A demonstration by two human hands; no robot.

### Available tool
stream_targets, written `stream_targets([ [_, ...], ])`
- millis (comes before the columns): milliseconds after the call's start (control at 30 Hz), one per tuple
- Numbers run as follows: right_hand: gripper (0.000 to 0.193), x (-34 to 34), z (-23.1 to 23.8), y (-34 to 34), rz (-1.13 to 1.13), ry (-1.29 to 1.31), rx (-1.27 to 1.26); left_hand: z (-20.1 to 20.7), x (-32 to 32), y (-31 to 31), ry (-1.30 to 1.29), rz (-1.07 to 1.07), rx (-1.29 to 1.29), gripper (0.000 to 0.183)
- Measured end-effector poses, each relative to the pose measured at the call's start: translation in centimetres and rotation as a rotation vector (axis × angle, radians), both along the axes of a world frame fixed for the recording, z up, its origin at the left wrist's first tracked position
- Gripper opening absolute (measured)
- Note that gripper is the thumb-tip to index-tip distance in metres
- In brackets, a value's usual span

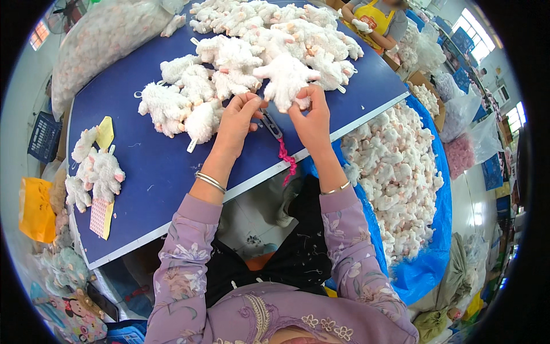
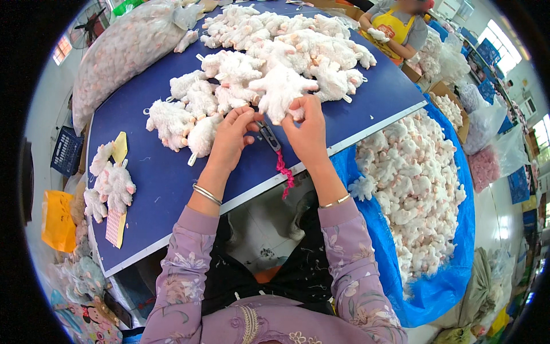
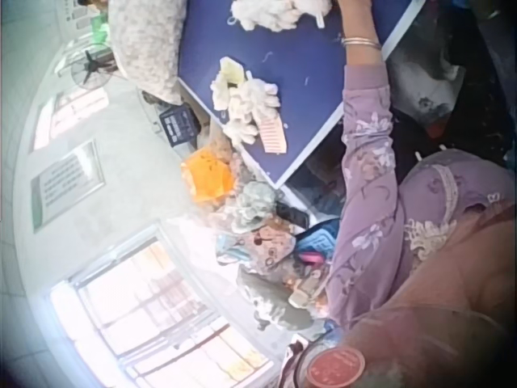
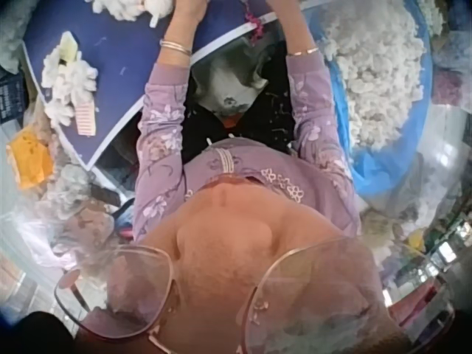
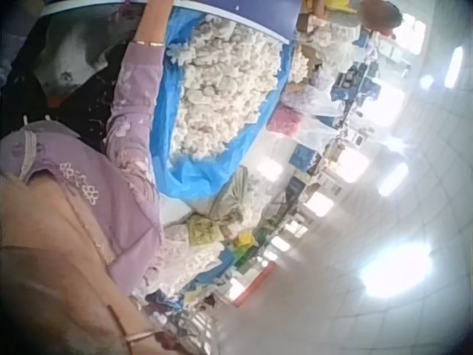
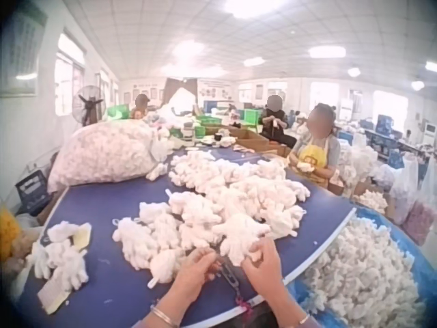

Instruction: The person trims the fur on small white stuffed animals using scissors. They pick up each toy, snip stray fibers, and place the finished items on a pile on the table.

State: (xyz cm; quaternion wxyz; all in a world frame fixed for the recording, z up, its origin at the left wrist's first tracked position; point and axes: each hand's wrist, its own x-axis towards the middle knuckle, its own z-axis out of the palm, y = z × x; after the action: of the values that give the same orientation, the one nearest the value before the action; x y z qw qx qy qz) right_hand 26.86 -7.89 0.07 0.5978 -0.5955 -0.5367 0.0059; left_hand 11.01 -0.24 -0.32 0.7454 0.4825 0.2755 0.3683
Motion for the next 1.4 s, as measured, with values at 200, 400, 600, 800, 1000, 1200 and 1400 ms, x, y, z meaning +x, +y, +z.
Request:
stream_targets([
  [200, 0.02, -1.6, 0.4, -0.7, 0.157, -0.36, 0.078, 0.1, 0.3, -0.6, 0.025, 0.029, 0.089, 0.045],
  [400, 0.02, -2.4, -0.2, -1.0, 0.407, 0.312, 0.036, 0.2, 0.3, 0.0, -0.104, -0.022, -0.08, 0.049],
  [600, 0.024, -2.3, 0.1, -1.3, 0.409, 0.389, -0.044, 0.7, 0.1, -1.0, -0.013, -0.099, -0.011, 0.037],
  [800, 0.025, -2.3, 0.8, -1.7, 0.341, 0.292, -0.045, 0.5, 0.1, -0.8, 0.049, -0.142, -0.058, 0.045],
  [1000, 0.025, -2.1, 1.6, -2.0, 0.345, 0.032, -0.044, 0.0, 0.4, -0.6, 0.163, -0.128, -0.009, 0.045],
  [1200, 0.033, -2.1, 1.4, -1.6, 0.423, -0.44, 0.032, 0.0, 0.1, -1.0, 0.035, -0.241, -0.058, 0.045],
  [1400, 0.022, -2.3, 0.6, -2.0, 0.296, 0.151, 0.126, 0.5, -0.2, -0.4, -0.236, -0.092, -0.094, 0.034],
])
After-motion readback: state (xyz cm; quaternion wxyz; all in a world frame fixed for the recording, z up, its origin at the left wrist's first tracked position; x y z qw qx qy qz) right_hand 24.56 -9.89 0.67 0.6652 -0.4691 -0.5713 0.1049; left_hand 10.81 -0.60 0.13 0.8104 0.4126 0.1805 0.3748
